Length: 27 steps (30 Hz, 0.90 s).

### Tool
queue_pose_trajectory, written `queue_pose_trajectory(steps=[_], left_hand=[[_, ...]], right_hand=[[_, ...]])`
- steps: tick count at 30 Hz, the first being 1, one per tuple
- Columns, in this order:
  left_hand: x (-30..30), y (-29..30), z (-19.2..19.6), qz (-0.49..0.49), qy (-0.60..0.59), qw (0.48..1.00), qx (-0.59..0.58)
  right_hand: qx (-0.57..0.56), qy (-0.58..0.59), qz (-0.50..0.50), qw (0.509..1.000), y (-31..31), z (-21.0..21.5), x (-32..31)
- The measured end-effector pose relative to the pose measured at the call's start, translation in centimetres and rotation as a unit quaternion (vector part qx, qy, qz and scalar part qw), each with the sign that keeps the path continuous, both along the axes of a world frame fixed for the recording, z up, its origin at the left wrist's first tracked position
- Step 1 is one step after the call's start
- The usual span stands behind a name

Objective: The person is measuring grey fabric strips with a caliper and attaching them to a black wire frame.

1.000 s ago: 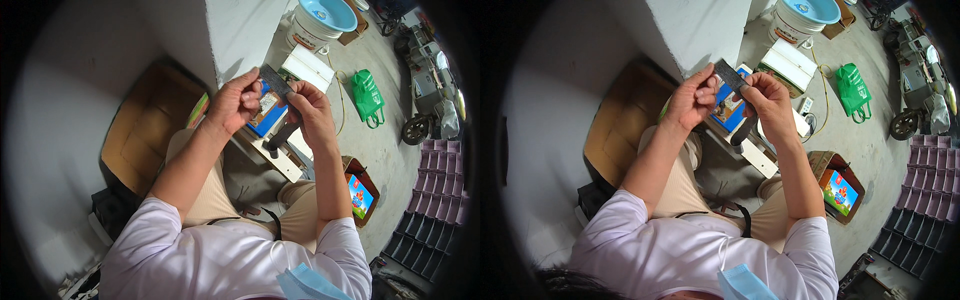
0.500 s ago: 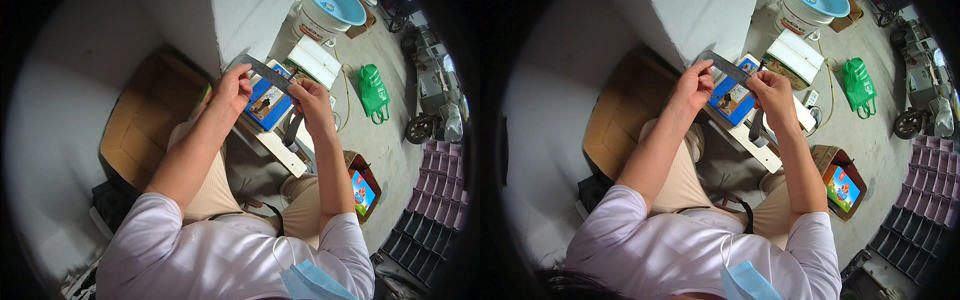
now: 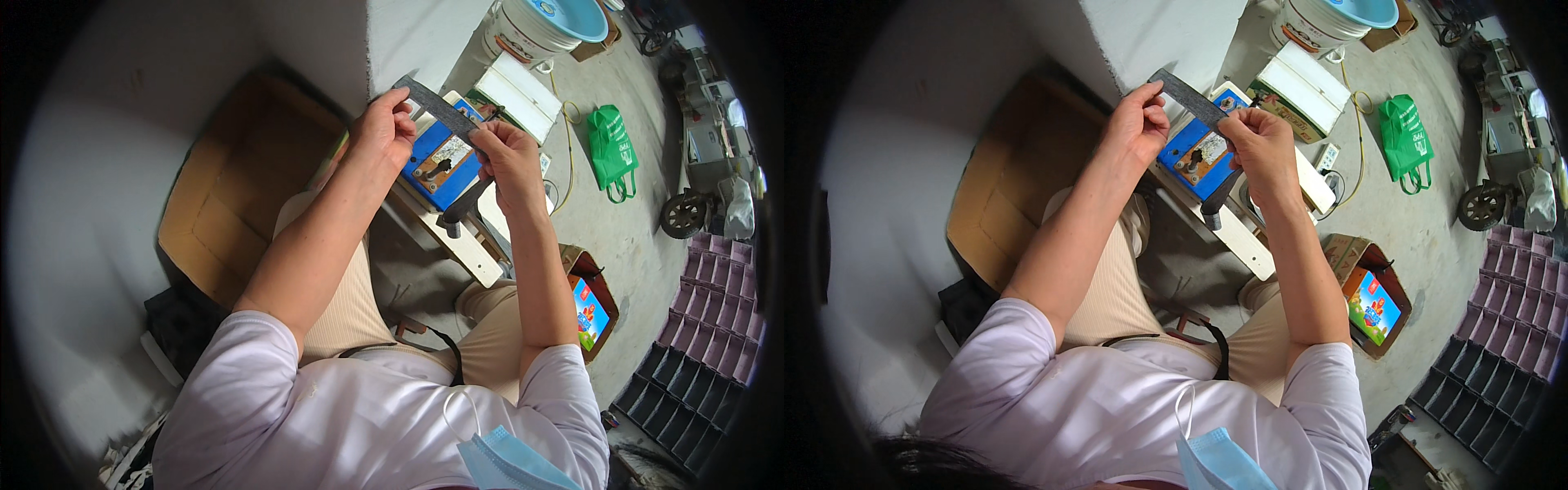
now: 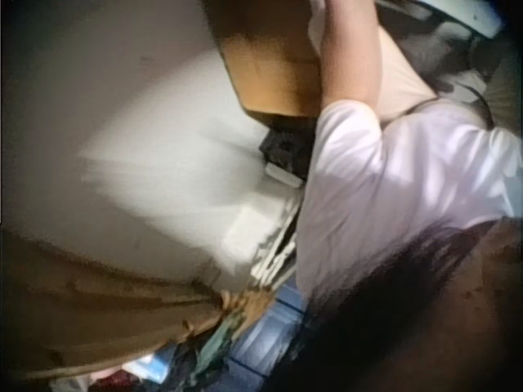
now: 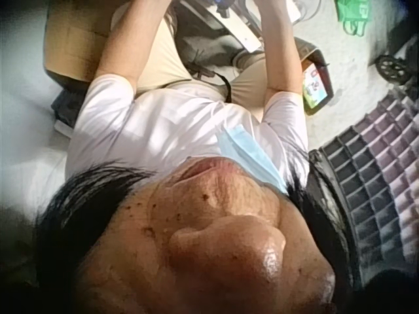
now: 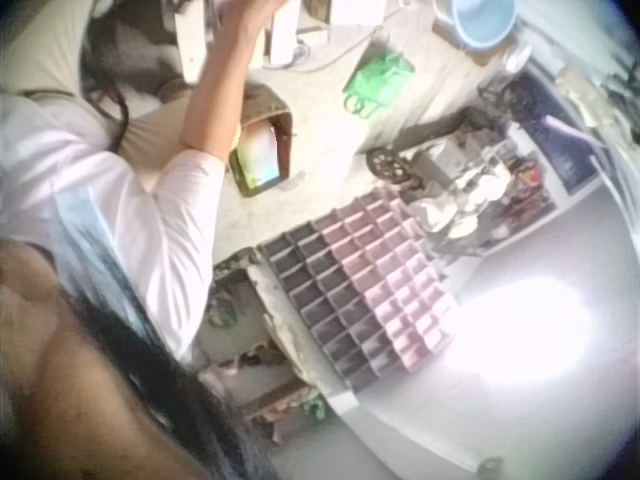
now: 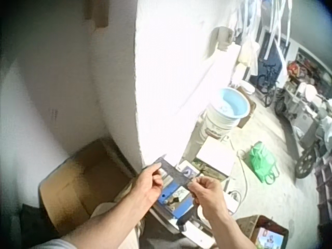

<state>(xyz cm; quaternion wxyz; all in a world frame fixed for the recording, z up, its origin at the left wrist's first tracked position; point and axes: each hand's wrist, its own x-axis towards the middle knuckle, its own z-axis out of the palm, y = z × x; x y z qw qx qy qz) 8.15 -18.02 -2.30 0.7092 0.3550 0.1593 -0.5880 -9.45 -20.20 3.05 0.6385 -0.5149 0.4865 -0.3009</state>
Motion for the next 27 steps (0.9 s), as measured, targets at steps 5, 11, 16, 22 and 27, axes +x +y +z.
queue_pose_trajectory(steps=[5, 11, 16, 22, 27], left_hand=[[-0.2, 0.1, -0.1, 0.008, 0.001, 1.0, -0.004], [-0.2, 0.3, 0.5, 0.013, 0.014, 1.0, -0.002], [-0.4, 0.3, 0.6, 0.015, 0.015, 1.0, -0.001], [0.0, 0.4, 0.1, -0.063, -0.076, 0.995, 0.02], [0.3, 1.4, -0.1, -0.181, -0.307, 0.931, 0.08]], right_hand=[[0.0, 0.008, -0.013, 1.0, 0.1, -0.2, 0.2], [-0.002, 0.009, -0.013, 1.0, 0.2, -0.4, 0.3], [-0.008, 0.001, -0.008, 1.0, 0.2, -0.5, 0.1], [-0.033, -0.137, -0.047, 0.989, -1.0, 1.0, -2.2], [-0.067, -0.093, -0.25, 0.961, -6.2, -1.8, -8.6]])
